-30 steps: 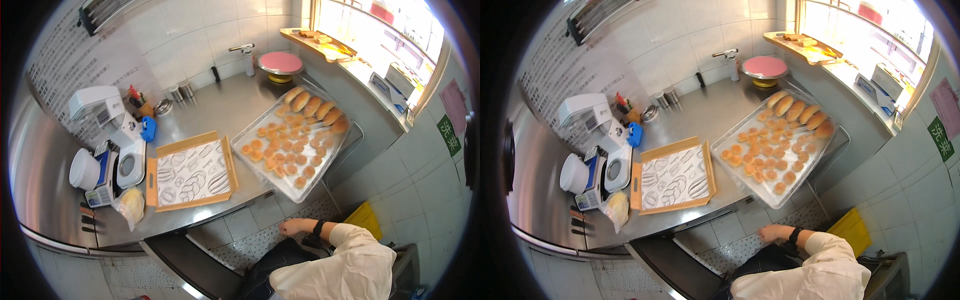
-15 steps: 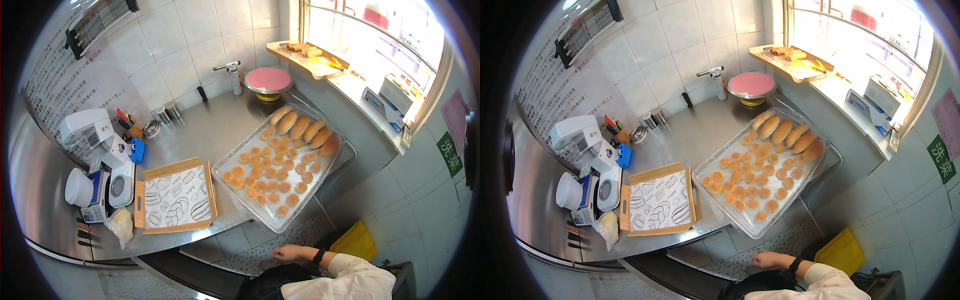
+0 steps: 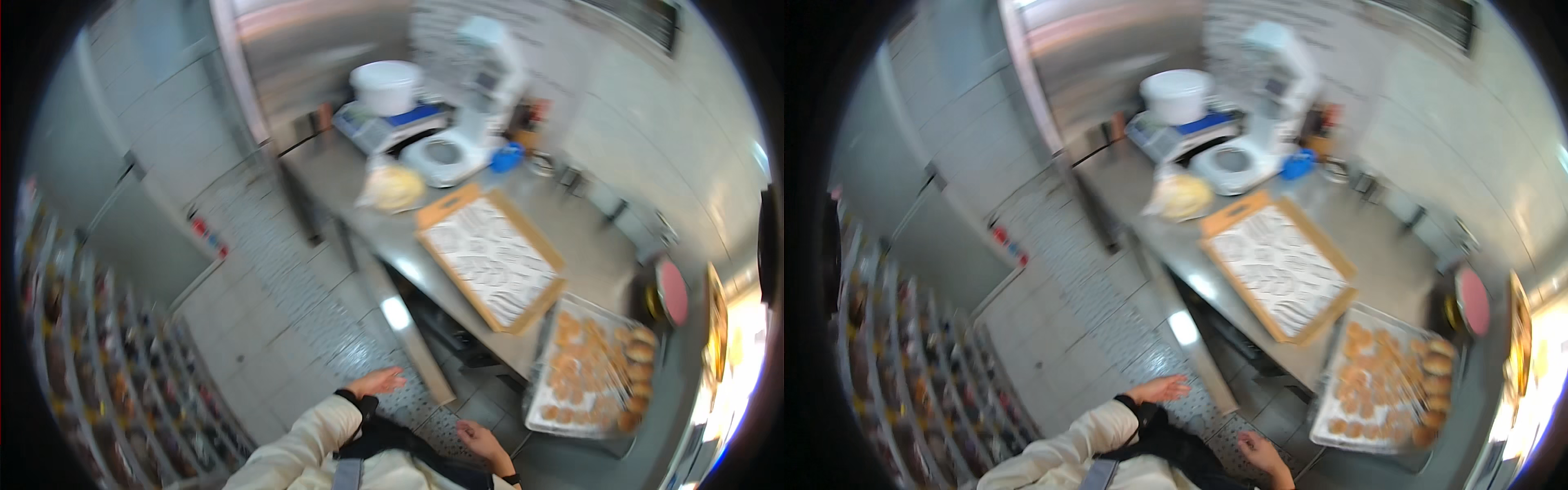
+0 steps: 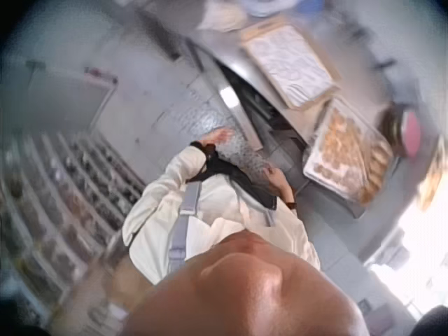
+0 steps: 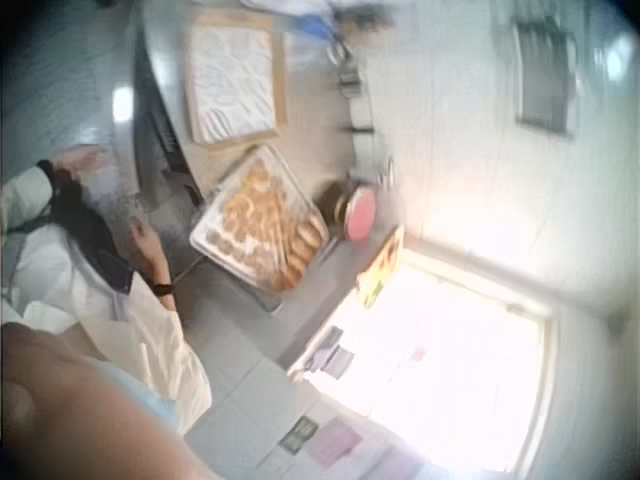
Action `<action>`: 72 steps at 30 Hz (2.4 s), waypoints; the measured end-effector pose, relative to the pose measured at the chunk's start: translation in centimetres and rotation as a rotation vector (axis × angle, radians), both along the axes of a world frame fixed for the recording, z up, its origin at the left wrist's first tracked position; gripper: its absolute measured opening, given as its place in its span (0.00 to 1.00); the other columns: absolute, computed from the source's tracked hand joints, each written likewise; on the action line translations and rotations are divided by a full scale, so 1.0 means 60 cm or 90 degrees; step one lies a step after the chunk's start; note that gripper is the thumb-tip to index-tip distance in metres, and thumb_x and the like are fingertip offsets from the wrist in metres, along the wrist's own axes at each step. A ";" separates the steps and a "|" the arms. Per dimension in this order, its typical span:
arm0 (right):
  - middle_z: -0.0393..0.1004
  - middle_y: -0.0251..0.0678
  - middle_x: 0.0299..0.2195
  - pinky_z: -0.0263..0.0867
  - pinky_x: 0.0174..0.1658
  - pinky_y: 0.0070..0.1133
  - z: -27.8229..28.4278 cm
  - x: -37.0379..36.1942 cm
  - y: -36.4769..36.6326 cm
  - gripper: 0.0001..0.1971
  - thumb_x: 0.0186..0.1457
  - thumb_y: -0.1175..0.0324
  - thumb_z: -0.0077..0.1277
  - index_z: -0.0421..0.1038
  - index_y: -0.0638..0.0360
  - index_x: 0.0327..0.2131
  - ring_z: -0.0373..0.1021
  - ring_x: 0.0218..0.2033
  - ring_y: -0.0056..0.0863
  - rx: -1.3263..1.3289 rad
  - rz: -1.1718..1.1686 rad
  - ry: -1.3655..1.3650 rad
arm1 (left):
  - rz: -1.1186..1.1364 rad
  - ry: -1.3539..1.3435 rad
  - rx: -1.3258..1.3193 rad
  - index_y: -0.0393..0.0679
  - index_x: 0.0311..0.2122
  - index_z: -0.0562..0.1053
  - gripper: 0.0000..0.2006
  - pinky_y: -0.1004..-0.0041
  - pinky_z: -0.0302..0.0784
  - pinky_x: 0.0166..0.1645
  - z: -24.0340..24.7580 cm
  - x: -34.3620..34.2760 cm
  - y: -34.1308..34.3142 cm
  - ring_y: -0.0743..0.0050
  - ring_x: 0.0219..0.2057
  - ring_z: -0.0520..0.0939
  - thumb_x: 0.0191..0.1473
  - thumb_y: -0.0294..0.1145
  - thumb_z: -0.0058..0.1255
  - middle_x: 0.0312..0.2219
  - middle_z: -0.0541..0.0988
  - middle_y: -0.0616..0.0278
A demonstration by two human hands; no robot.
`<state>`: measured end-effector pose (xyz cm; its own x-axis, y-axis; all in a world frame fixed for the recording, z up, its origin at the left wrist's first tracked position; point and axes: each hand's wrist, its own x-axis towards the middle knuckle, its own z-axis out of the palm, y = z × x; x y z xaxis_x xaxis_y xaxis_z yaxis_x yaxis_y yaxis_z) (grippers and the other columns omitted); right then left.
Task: The person retrieves containers of pastries from a low refrigerator and places them onto a counter, then retrieves two loaves of bread from a different refrigerator and places them onto a tray.
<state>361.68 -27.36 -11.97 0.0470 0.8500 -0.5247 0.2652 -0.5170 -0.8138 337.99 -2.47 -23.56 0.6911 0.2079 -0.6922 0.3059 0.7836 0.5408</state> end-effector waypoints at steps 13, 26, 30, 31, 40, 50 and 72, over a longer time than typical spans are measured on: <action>0.69 0.35 0.26 0.65 0.31 0.19 -0.173 -0.073 0.390 0.11 0.55 0.68 0.40 0.64 0.64 0.39 0.68 0.28 0.24 -0.074 0.120 -0.126 | 0.753 0.457 -0.021 0.39 0.35 0.66 0.12 0.72 0.69 0.26 -0.081 -0.629 0.026 0.68 0.25 0.76 0.49 0.34 0.34 0.26 0.76 0.58; 0.71 0.45 0.27 0.64 0.35 0.30 -0.265 -0.167 0.704 0.14 0.48 0.60 0.41 0.70 0.61 0.29 0.68 0.32 0.43 -0.300 0.445 -0.332 | 0.827 0.349 0.288 0.41 0.39 0.67 0.11 0.76 0.70 0.33 0.071 -0.676 0.368 0.77 0.29 0.75 0.53 0.34 0.37 0.28 0.76 0.60; 0.71 0.47 0.29 0.64 0.37 0.31 -0.313 -0.222 0.907 0.15 0.48 0.59 0.40 0.69 0.62 0.30 0.67 0.34 0.44 -0.234 0.524 -0.331 | 0.748 0.342 0.546 0.38 0.39 0.68 0.11 0.77 0.69 0.37 0.163 -0.731 0.544 0.76 0.31 0.75 0.54 0.29 0.37 0.27 0.76 0.63; 0.70 0.47 0.30 0.64 0.37 0.31 -0.324 -0.239 0.963 0.16 0.48 0.59 0.39 0.69 0.63 0.30 0.67 0.34 0.44 -0.196 0.581 -0.343 | 0.671 0.352 0.611 0.37 0.39 0.68 0.10 0.77 0.69 0.38 0.186 -0.757 0.569 0.76 0.31 0.75 0.54 0.29 0.37 0.26 0.76 0.64; 0.71 0.47 0.34 0.63 0.40 0.28 -0.276 -0.464 1.424 0.22 0.55 0.53 0.31 0.69 0.62 0.36 0.68 0.37 0.40 -0.030 0.420 -0.221 | 0.720 0.779 0.849 0.39 0.54 0.54 0.27 0.66 0.51 0.55 0.329 -0.942 0.796 0.60 0.54 0.57 0.48 0.32 0.44 0.51 0.59 0.53; 0.72 0.46 0.31 0.64 0.34 0.31 -0.391 -0.450 1.610 0.15 0.48 0.57 0.43 0.69 0.56 0.35 0.68 0.33 0.43 -0.197 0.653 -0.414 | 0.790 0.334 0.816 0.41 0.59 0.38 0.35 0.62 0.43 0.58 0.399 -1.150 1.271 0.58 0.58 0.48 0.52 0.44 0.37 0.57 0.47 0.49; 0.71 0.43 0.34 0.63 0.36 0.32 -0.234 -0.845 2.221 0.15 0.50 0.57 0.41 0.69 0.55 0.36 0.67 0.36 0.41 -0.034 0.506 -0.255 | 0.538 -0.085 0.967 0.36 0.31 0.61 0.18 0.70 0.61 0.39 0.565 -0.852 2.251 0.67 0.32 0.67 0.56 0.45 0.30 0.26 0.66 0.57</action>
<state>310.97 105.88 -26.01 -0.3582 0.6844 -0.6351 0.8207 -0.0936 -0.5637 286.84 132.62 10.32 0.0900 0.8663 0.4914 0.0108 -0.4942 0.8693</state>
